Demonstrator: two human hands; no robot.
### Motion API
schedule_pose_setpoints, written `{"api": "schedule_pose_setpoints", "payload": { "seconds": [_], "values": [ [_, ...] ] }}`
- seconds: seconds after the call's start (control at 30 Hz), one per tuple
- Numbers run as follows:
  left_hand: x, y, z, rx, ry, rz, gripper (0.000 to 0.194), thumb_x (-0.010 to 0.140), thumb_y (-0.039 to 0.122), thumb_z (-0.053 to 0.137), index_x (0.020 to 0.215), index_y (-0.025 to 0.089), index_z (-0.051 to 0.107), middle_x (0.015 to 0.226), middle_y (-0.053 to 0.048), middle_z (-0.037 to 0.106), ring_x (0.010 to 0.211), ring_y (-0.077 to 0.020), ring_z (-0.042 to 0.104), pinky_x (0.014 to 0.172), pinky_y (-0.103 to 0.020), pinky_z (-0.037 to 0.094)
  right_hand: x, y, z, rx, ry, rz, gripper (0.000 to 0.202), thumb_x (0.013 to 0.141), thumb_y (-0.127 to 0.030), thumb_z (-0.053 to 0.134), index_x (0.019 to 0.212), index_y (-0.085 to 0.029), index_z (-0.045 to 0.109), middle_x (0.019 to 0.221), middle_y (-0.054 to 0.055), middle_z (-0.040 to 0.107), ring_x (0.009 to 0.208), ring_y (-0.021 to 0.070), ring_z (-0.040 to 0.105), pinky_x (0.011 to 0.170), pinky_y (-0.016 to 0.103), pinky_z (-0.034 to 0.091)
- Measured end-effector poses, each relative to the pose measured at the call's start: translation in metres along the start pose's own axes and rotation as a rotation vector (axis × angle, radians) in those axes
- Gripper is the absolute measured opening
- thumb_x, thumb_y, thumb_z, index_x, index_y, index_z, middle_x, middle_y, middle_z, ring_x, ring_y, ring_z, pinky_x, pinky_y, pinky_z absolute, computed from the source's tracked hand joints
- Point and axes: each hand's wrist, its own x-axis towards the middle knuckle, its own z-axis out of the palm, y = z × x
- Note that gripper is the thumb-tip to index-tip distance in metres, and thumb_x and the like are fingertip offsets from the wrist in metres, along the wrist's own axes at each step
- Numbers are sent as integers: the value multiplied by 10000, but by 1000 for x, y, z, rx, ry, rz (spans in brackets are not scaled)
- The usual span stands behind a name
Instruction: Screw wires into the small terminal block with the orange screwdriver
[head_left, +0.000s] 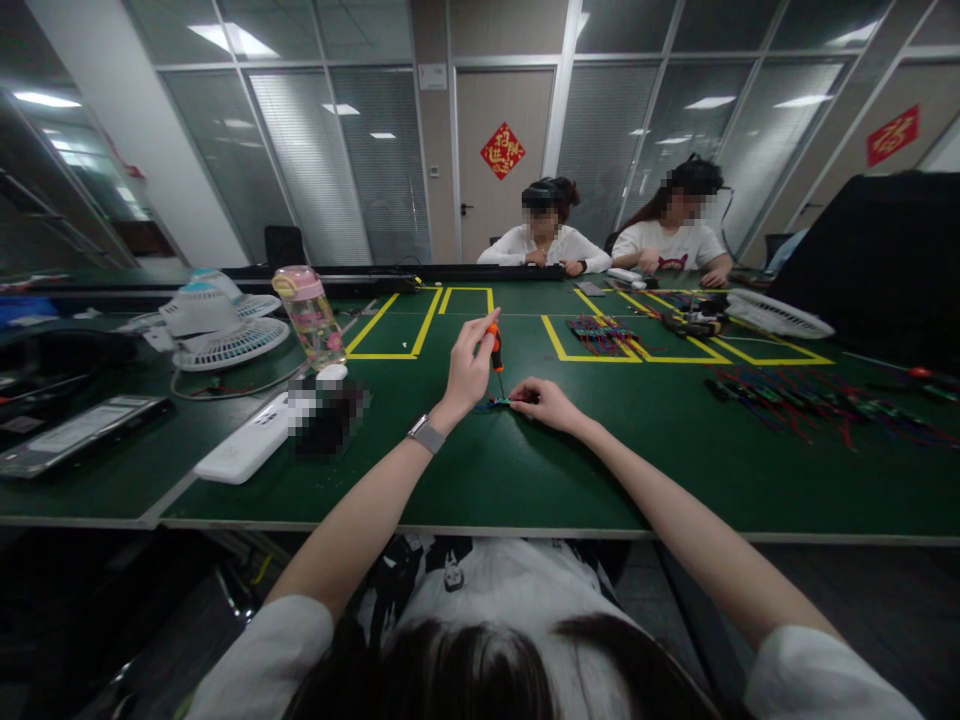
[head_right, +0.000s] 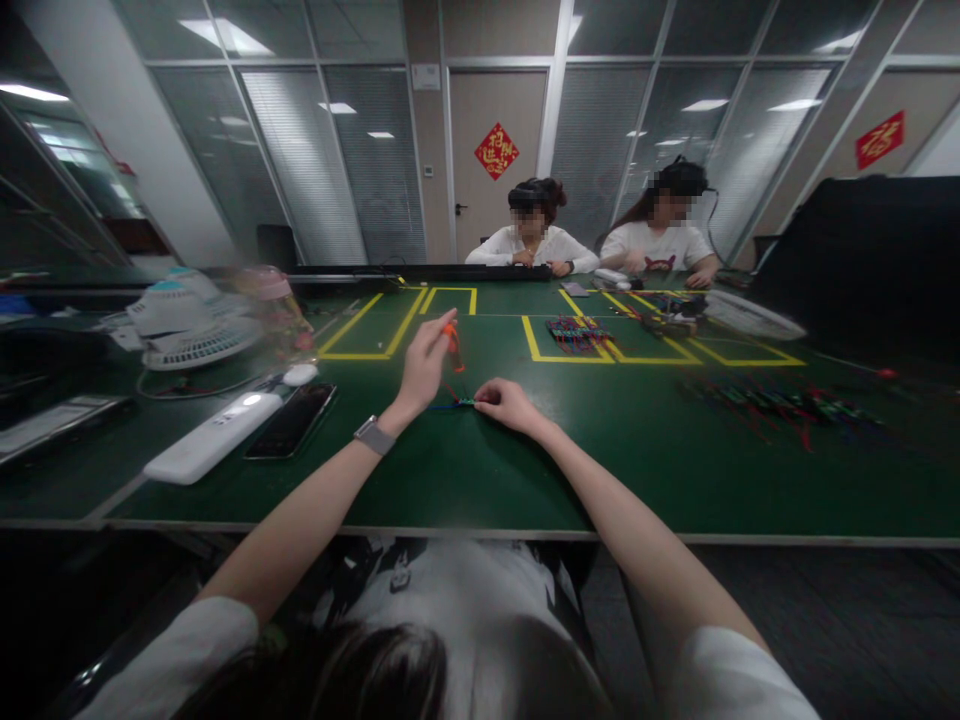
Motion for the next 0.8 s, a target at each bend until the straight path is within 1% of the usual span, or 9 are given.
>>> {"api": "schedule_pose_setpoints", "payload": {
  "seconds": [0.03,0.1,0.17,0.23,0.3,0.43,0.57,0.63,0.8],
  "values": [
    [0,0,0,-17,-11,1,343,951,206,378,1245,260,546,1100,-54,592,1020,-143,554,908,-283,430,0,0,0,4,-3,-1,176,742,-260,635,855,-131,671,739,32,632,660,129,554,644,258,440],
    [0,0,0,-10,-4,9,327,940,213,416,1234,255,552,1059,-46,610,977,-141,565,888,-280,439,0,0,0,5,-7,-2,180,744,-262,633,861,-131,672,741,33,632,659,129,553,646,260,442],
    [-1,1,0,37,27,16,281,906,244,505,1171,241,598,970,-39,604,899,-142,564,849,-275,450,0,0,0,-1,-5,-4,179,743,-264,633,859,-134,674,746,35,634,664,131,553,650,261,442],
    [-1,1,0,72,54,12,248,880,274,557,1113,233,631,937,-38,583,864,-142,556,830,-274,454,0,1,0,-4,-2,-6,178,742,-262,633,857,-133,676,754,39,637,679,135,557,656,262,443],
    [-1,1,0,57,50,-2,255,905,280,515,1131,237,623,985,-46,579,900,-143,559,845,-277,452,0,1,0,-4,-3,-5,181,743,-257,631,861,-128,676,757,41,635,680,135,556,655,261,442],
    [0,0,0,-18,26,-11,314,955,231,394,1221,242,560,1078,-49,606,996,-146,564,891,-287,438,0,2,1,-5,4,-5,176,738,-248,636,859,-126,674,760,38,632,670,128,551,648,254,438],
    [0,1,0,85,100,-21,235,899,270,528,1106,227,631,940,-37,601,872,-150,566,819,-281,455,0,4,1,3,9,-8,172,738,-254,640,860,-136,673,765,35,637,681,127,560,651,249,441],
    [0,0,-1,123,116,-35,214,889,290,546,1067,239,654,911,-36,573,838,-147,556,798,-277,459,0,4,1,-4,9,-8,167,741,-257,638,854,-139,673,756,32,634,673,126,558,646,248,439],
    [2,-1,-1,36,64,-30,315,957,221,383,1204,249,577,1071,-50,593,988,-146,559,889,-290,440,0,2,0,-15,5,-11,164,741,-252,637,851,-137,674,748,33,631,679,131,561,652,253,441]
  ]
}}
